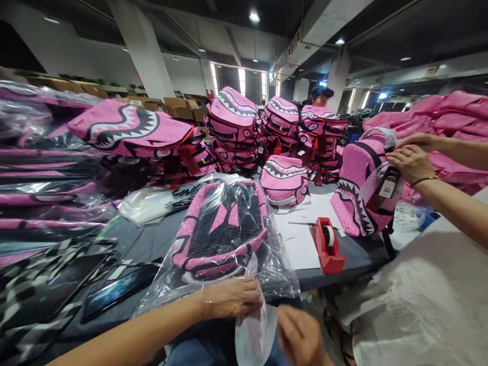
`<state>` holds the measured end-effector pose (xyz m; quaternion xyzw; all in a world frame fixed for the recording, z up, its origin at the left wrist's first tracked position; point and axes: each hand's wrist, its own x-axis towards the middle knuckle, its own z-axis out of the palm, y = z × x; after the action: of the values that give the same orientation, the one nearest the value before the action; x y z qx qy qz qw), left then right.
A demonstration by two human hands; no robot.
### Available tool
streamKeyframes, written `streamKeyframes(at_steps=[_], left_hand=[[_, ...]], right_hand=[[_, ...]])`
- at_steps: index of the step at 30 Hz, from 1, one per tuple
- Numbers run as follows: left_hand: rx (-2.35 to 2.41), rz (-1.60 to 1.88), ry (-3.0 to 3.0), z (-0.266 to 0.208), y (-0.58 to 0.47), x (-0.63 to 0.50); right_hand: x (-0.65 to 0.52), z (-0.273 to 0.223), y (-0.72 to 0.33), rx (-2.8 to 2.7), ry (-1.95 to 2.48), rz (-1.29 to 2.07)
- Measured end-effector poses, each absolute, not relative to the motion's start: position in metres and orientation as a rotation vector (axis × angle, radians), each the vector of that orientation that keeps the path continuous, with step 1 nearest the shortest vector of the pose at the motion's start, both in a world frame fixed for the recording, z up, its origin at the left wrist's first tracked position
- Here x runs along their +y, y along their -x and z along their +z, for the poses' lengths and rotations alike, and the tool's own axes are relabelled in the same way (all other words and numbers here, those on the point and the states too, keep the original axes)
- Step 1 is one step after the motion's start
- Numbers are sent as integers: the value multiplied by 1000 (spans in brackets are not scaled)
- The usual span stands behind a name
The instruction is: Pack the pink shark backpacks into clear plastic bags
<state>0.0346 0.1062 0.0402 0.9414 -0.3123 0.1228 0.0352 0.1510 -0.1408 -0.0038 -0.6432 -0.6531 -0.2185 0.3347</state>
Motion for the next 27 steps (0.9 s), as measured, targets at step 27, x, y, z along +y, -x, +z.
streamKeyframes(at_steps=[27], left_hand=[[458, 305, -2853, 47, -118, 104]], right_hand=[[-78, 13, -233, -1334, 1771, -537]])
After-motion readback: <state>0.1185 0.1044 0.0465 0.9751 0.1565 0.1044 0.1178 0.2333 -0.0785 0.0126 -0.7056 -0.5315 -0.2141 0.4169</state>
